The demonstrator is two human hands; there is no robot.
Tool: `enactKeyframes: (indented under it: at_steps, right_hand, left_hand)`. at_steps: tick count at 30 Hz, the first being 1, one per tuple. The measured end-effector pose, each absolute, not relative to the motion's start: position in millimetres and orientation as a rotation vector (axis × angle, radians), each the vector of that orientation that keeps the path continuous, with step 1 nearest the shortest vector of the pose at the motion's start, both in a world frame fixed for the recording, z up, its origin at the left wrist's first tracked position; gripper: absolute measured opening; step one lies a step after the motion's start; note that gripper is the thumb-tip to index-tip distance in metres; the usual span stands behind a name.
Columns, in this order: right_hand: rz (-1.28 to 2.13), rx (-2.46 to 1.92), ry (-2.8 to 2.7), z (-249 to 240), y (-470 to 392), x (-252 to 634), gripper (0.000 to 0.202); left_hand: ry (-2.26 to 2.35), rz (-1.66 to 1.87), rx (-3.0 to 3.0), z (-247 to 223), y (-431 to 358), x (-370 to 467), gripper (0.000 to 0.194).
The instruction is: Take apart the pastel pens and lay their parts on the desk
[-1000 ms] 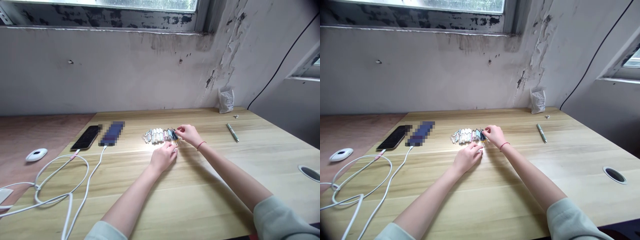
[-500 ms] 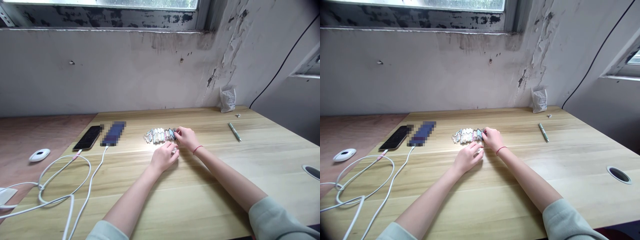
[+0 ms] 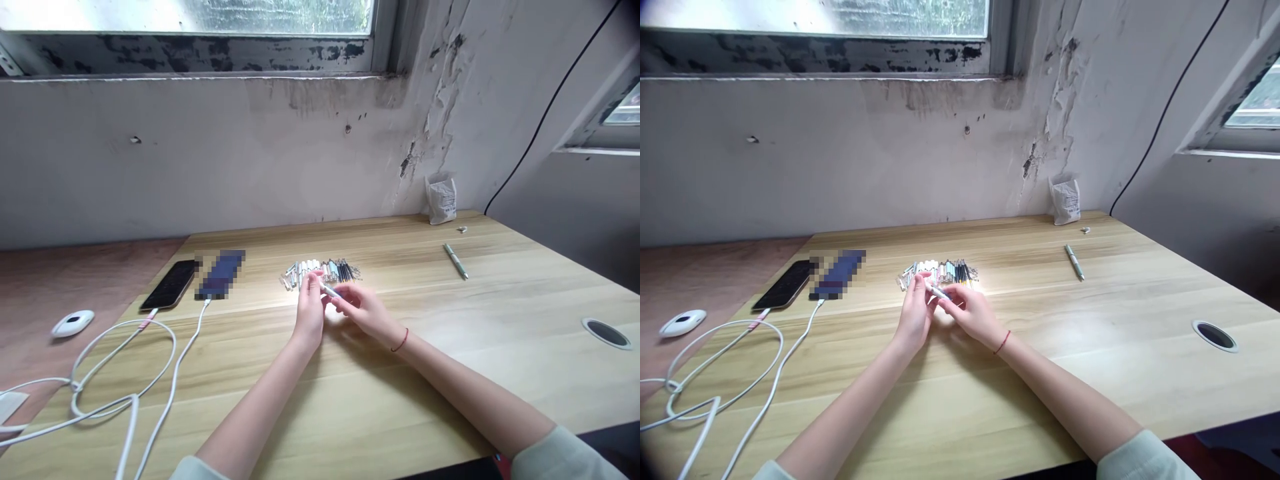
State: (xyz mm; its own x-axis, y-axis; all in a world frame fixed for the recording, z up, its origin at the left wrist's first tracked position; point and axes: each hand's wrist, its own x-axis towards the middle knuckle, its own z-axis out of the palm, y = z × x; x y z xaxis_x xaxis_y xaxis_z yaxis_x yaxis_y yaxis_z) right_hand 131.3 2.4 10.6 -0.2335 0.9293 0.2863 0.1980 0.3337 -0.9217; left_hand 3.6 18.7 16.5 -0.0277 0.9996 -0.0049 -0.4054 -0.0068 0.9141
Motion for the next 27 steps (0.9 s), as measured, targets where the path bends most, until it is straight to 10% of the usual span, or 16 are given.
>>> enactKeyframes:
  at_steps: [27]
  right_hand:
    - [0.384, -1.063, -1.598, 43.7, 13.7, 154.3, 0.016]
  left_hand:
    - [0.814, 1.035, 0.345, 10.2, 19.2, 9.3, 0.009]
